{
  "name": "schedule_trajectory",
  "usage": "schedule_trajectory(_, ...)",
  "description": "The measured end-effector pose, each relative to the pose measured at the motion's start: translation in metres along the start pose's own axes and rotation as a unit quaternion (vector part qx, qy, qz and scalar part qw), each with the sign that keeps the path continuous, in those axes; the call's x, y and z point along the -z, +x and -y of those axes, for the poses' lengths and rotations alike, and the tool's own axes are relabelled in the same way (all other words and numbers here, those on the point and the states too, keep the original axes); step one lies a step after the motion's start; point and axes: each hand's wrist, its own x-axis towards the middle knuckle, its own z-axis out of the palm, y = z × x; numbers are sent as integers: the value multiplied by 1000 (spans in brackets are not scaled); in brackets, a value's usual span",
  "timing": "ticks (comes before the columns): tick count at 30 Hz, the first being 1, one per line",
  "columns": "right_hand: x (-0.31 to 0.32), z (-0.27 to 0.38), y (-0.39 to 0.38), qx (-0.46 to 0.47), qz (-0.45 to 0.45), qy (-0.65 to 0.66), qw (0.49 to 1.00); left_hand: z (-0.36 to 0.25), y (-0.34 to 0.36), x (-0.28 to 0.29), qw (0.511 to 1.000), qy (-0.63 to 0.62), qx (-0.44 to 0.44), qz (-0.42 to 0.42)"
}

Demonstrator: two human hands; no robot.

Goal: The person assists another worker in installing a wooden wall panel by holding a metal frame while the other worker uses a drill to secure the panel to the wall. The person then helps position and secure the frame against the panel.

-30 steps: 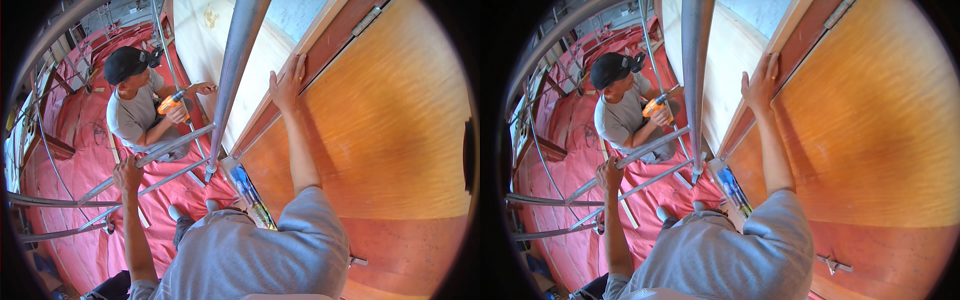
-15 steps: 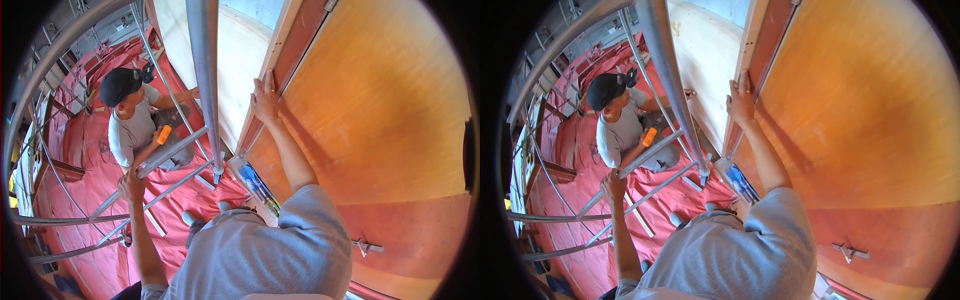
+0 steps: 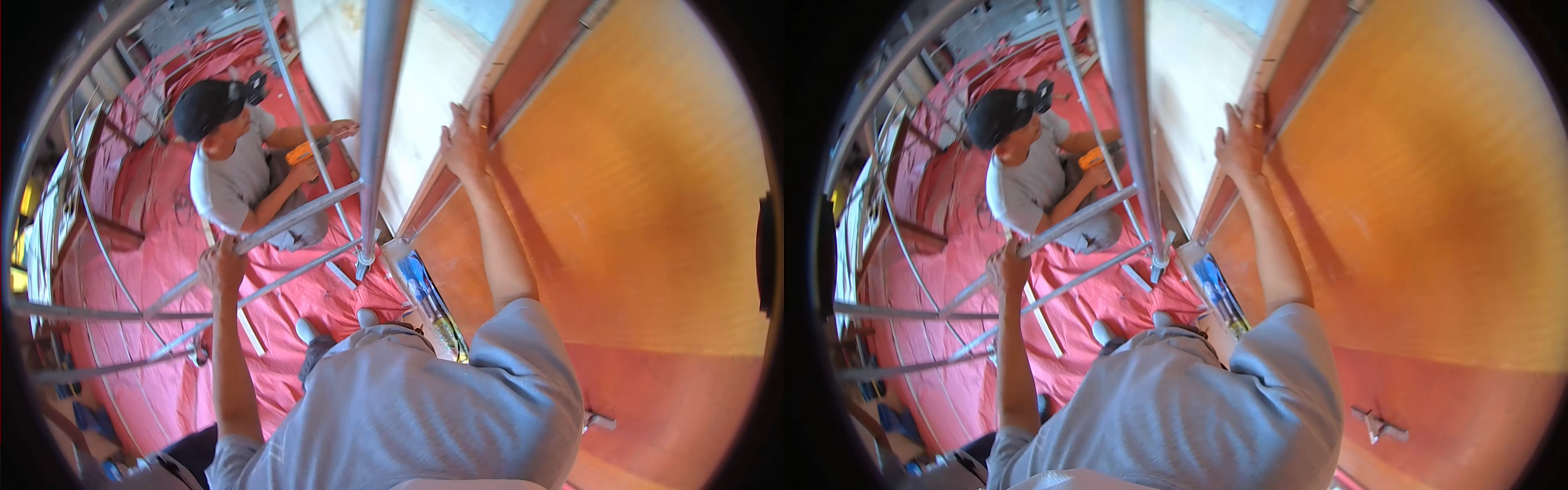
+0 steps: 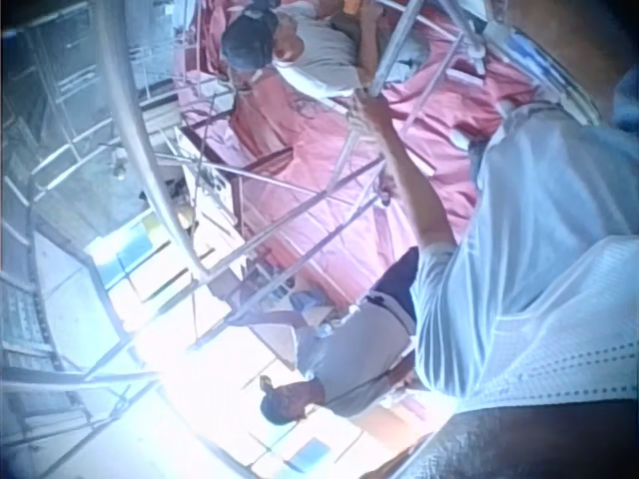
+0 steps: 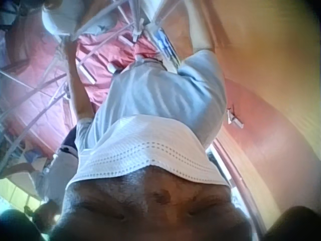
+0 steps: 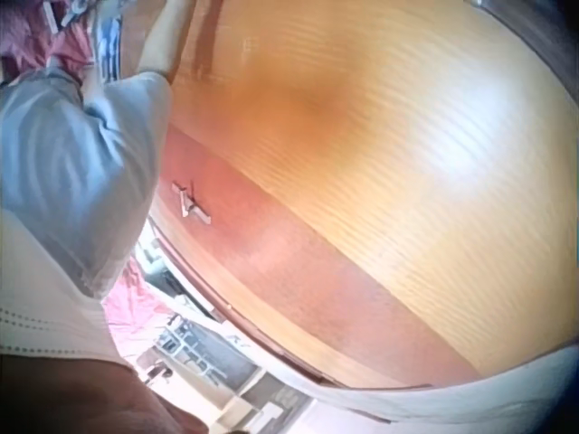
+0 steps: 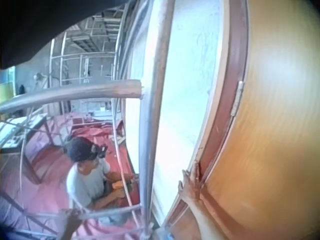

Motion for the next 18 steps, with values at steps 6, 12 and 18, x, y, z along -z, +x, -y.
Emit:
schedule_trajectory(6,35,11,2,40,72,-62,995,0,-4,10,1000,-14,22,17)
schedule_trajectory(12,80,11,84,140,-133,-34,981,4,-4,7,998,-51,25,3)
schedule_trajectory(18,66,5,135,196,-99,-299,929,4,-6,0,999,-41,21,-19)
